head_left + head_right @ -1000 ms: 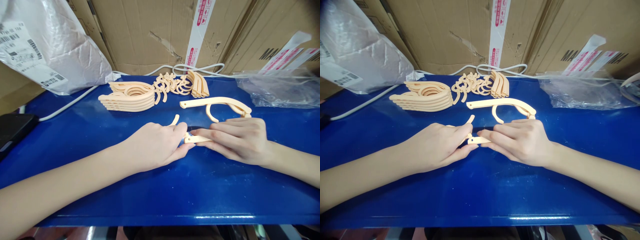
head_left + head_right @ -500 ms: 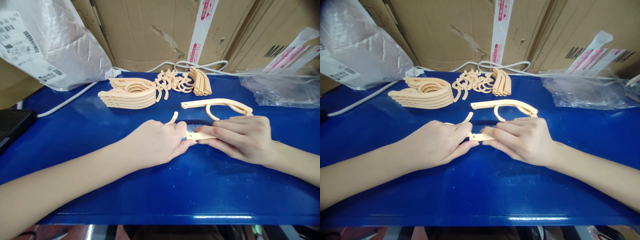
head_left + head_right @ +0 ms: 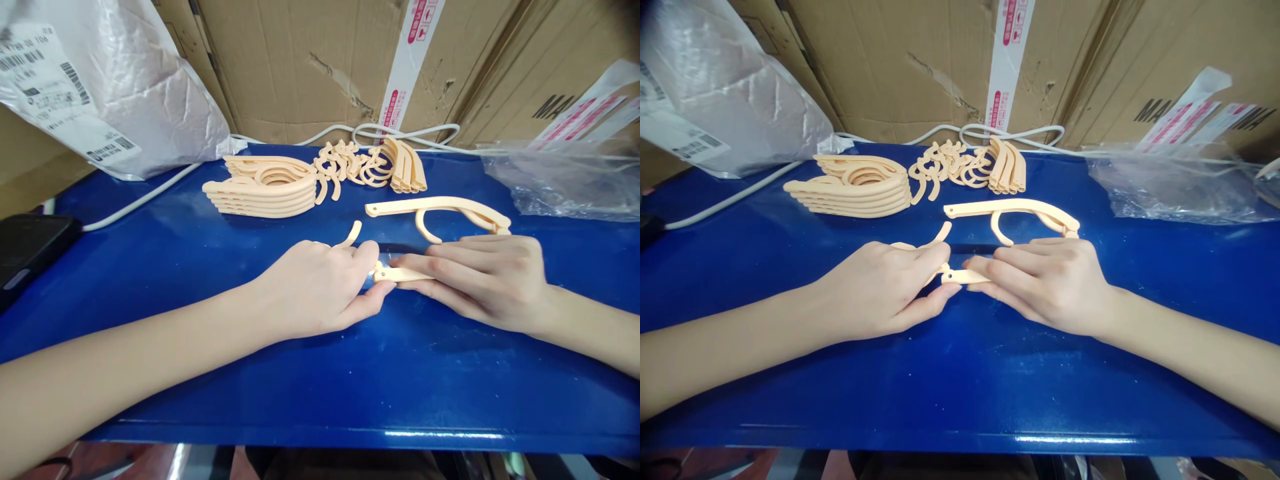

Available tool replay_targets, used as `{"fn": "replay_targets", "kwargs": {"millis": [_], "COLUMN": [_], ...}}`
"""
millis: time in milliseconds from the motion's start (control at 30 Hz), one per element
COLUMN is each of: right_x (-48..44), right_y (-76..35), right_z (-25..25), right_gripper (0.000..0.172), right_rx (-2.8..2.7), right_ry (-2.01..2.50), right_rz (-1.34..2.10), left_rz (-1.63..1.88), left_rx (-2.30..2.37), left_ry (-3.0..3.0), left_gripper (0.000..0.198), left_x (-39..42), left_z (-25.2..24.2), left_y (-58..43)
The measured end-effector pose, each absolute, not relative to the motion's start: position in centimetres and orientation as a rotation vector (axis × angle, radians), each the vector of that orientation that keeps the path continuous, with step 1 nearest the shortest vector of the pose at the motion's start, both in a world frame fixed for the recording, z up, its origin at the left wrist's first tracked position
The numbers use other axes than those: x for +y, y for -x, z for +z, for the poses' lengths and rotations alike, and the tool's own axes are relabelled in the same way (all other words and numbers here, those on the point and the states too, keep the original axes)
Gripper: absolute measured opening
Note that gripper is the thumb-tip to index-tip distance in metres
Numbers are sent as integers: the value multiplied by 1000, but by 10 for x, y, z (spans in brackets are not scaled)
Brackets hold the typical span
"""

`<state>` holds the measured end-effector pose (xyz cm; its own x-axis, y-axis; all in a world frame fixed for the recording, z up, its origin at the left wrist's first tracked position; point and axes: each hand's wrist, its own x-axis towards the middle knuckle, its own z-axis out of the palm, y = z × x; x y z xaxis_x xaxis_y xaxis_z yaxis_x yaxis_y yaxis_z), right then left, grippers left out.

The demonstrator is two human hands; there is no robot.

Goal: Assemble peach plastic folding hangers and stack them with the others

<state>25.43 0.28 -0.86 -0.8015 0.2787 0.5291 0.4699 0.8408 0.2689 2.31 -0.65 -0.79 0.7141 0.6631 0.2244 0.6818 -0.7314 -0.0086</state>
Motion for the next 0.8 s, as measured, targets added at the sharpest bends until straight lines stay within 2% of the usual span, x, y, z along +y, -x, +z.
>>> {"fn": "replay_targets", "kwargs": {"millis": [267, 567, 800], "right_x": [4, 4, 3], "right_y": [-255, -253, -254], "right_z": [-10, -7, -11], "right_gripper": [14, 13, 13], "right_rx": [-2537, -2542, -2534], "right_ry": [551, 551, 586], "right_rz": [-546, -577, -525], "left_rz": [-347, -62, -31], "left_rx": [-1110, -1216, -1161], "left_ry": [2829, 2885, 2841], "left_gripper": [30, 33, 37], "left_x": [-6, -4, -3], "left_z": [-8, 2, 1], "left_y": [-23, -27, -28]}}
